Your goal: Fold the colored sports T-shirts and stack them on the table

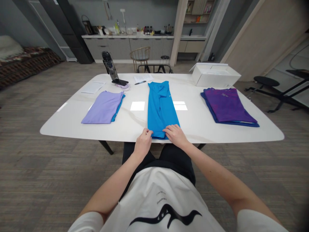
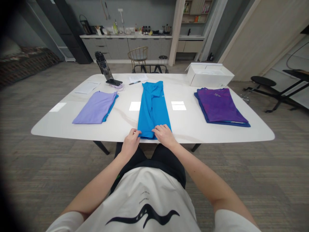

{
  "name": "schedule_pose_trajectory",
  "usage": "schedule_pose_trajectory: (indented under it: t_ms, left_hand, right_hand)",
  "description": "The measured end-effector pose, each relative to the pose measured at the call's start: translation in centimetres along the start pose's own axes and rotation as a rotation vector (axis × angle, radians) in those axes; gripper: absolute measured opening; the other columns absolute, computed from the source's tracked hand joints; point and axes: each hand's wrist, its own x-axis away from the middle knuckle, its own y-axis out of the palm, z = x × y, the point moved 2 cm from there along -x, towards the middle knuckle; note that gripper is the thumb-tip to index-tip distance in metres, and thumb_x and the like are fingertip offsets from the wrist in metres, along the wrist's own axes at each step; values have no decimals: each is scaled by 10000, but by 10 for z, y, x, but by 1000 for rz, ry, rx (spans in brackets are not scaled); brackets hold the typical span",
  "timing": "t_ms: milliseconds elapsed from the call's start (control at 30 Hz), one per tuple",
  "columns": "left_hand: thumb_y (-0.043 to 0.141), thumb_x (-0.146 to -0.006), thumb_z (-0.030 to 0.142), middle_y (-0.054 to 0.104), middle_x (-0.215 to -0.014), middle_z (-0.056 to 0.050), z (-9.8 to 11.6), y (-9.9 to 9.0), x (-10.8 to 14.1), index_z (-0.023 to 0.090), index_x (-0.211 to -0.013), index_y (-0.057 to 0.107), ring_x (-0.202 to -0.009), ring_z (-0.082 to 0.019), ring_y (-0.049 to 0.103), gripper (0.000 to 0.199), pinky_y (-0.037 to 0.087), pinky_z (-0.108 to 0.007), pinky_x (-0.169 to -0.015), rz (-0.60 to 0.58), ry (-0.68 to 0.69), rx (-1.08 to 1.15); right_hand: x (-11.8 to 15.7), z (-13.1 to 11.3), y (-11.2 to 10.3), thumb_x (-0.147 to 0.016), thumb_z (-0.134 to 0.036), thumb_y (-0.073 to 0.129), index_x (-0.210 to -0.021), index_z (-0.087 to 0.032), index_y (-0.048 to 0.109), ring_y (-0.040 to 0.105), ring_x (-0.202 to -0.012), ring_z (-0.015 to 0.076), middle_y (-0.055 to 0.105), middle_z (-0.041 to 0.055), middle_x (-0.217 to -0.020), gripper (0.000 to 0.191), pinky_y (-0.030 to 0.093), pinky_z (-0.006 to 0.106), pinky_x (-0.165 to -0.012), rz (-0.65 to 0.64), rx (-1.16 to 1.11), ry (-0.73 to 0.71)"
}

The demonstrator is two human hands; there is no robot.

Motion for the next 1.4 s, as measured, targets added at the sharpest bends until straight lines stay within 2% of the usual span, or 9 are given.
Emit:
schedule_pose_trajectory:
  t_ms: [167, 300, 500, 667, 833, 1000, 1167, 1333, 1400]
  left_hand:
    - [457, -982, 183, 651, -906, -76, -2, 5, 2, 180, -1073, 545, -870, -247, 636, 126, 472, -382, -839, 39, -30, -56]
    - [445, -990, 194, 629, -780, -38, -3, 10, 1, 192, -1087, 510, -733, -227, 607, 117, 451, -333, -716, 36, -128, 31]
    - [521, -911, 102, 631, -907, -49, -5, 5, 2, 208, -944, 543, -869, -231, 585, 113, 462, -356, -831, -21, 68, 0]
    - [479, -935, 112, 594, -999, -81, -5, -2, 5, 193, -956, 584, -936, -250, 559, 134, 464, -396, -854, -150, 148, -117]
    - [422, -963, 101, 583, -1032, -84, 5, -8, 5, 194, -1062, 591, -910, -232, 572, 216, 482, -383, -841, -190, 196, -117]
    - [380, -992, 111, 572, -1116, -79, 9, -4, 4, 210, -1106, 592, -778, -168, 608, 261, 483, -308, -688, -151, 48, -44]
    - [423, -990, 148, 583, -1088, -68, 10, 0, 2, 203, -1044, 587, -775, -165, 624, 181, 470, -292, -656, -70, -62, 37]
    - [465, -952, 124, 620, -982, -44, 11, 1, 1, 209, -974, 589, -786, -184, 627, 153, 461, -313, -687, -113, -75, 18]
    - [469, -938, 107, 639, -929, -36, 10, -2, 1, 210, -964, 603, -788, -195, 629, 172, 455, -330, -709, -170, -8, -22]
  right_hand:
    - [4, -9, 1, -1027, -213, 518, -1083, -169, 699, 560, -915, 223, 681, 95, -1049, 195, 324, 376, -789, -2, -13, 41]
    - [1, -17, 3, -1023, -242, 524, -1079, -169, 686, 553, -920, 225, 680, 91, -1038, 186, 323, 379, -796, 29, -21, 73]
    - [2, -15, 6, -1026, -211, 512, -1041, -179, 693, 532, -887, 221, 680, 80, -996, 184, 308, 384, -789, -7, 25, 42]
    - [11, -10, 6, -1024, -205, 521, -1078, -180, 716, 523, -920, 227, 676, 93, -1079, 204, 306, 383, -784, -95, 36, -29]
    - [15, -13, 0, -1042, -227, 478, -1174, -185, 703, 544, -961, 218, 671, 90, -1073, 265, 322, 376, -825, -127, -59, -4]
    - [12, -12, -6, -1094, -349, 399, -1086, -223, 721, 568, -925, 191, 666, 58, -1003, 347, 332, 355, -823, -187, -154, 90]
    - [6, -12, -3, -1002, -568, 545, -1103, -206, 671, 594, -950, 213, 661, 64, -977, 396, 348, 335, -812, -201, -170, 77]
    - [2, -14, 2, -1057, -322, 504, -1079, -200, 676, 599, -882, 189, 663, 54, -930, 212, 343, 329, -775, -125, -118, 58]
    - [3, -14, 1, -1051, -297, 512, -1076, -195, 691, 602, -887, 188, 668, 61, -942, 208, 353, 329, -779, -111, -126, 80]
